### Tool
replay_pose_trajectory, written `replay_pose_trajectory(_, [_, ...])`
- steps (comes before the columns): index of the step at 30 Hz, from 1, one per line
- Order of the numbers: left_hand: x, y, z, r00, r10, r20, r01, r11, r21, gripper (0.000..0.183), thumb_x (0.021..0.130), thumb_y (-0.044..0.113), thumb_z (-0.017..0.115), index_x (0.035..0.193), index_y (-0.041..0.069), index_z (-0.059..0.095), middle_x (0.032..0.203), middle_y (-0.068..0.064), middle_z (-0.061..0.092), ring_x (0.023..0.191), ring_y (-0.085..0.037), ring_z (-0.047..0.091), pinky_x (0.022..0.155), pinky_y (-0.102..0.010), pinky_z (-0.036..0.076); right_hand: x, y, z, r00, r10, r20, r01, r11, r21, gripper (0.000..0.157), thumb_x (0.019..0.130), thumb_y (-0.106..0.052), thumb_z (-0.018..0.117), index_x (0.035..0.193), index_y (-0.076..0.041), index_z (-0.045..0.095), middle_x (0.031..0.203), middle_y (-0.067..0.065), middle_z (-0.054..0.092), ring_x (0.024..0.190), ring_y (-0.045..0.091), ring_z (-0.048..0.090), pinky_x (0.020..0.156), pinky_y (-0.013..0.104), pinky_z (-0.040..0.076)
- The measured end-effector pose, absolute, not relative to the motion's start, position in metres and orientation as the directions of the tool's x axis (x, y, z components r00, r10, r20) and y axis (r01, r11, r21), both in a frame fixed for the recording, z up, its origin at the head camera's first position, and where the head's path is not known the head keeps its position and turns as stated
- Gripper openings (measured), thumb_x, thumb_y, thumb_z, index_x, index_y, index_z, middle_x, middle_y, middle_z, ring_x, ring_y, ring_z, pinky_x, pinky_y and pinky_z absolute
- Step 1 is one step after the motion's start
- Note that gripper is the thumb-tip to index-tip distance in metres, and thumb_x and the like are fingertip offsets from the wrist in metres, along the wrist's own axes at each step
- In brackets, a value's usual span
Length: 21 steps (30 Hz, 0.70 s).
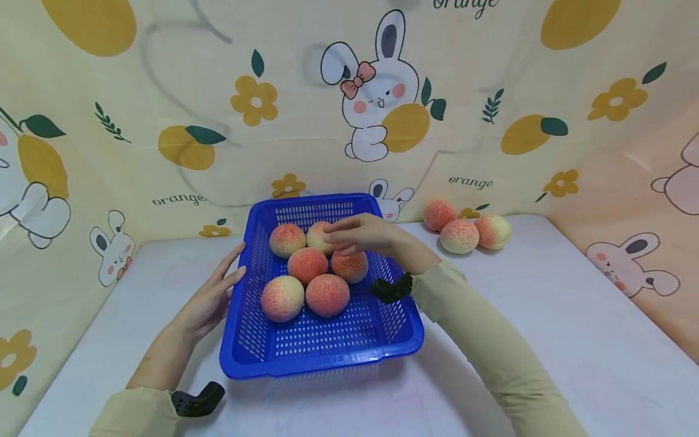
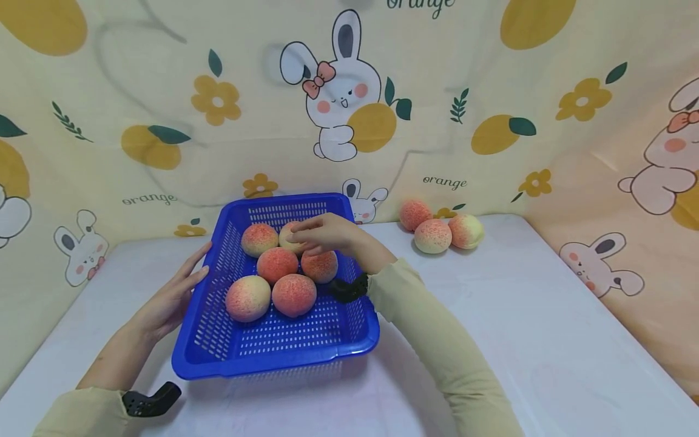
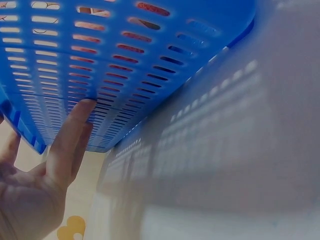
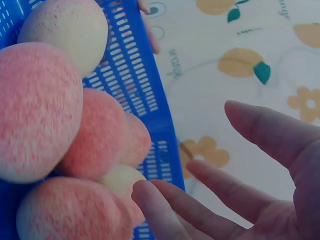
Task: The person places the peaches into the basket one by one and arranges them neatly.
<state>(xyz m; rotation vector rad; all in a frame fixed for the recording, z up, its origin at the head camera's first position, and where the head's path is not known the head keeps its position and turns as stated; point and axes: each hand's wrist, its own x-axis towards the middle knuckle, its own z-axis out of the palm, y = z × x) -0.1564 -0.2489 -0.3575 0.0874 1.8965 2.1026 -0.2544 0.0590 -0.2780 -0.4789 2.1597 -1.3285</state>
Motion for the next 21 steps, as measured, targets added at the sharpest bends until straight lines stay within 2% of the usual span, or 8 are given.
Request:
replay_pose_trajectory(9, [-0.157,-0.249,-0.358,-0.95,0.266,-0.164,-0.191,-0.081,0.978,0.062,0.103,0.035,0.04,0.154,0.038,0.005,0.12,0.006,0.054,0.09,-0.008,0.068,0.071,-0.024,0.056,-0.255,0.089,-0.272,-0.808,-0.557,-0.194,-0.038,0.378,-0.925,0.045,0.096,-0.022,0.058,0.135,-0.002,0.051,0.138,0.017,0.052,0.12,0.034,0.057,0.1,0.045,0.047])
replay_pose_trajectory(14, [-0.157,-0.249,-0.358,-0.949,0.271,-0.161,-0.19,-0.085,0.978,0.063,0.103,0.035,0.04,0.154,0.037,0.004,0.12,0.006,0.055,0.089,-0.008,0.068,0.071,-0.023,0.056,-0.255,0.106,-0.271,-0.843,-0.522,-0.127,-0.064,0.332,-0.941,0.043,0.097,-0.021,0.057,0.134,0.0,0.051,0.134,0.022,0.054,0.119,0.035,0.057,0.098,0.043,0.048])
replay_pose_trajectory(21, [-0.157,-0.25,-0.358,-0.947,0.282,-0.152,-0.186,-0.097,0.978,0.062,0.103,0.034,0.04,0.154,0.036,0.004,0.118,0.006,0.057,0.087,-0.007,0.068,0.069,-0.022,0.056,-0.26,0.128,-0.279,-0.906,-0.419,-0.064,-0.074,0.303,-0.95,0.047,0.095,-0.029,0.059,0.134,-0.003,0.051,0.135,0.019,0.054,0.122,0.035,0.055,0.097,0.042,0.049])
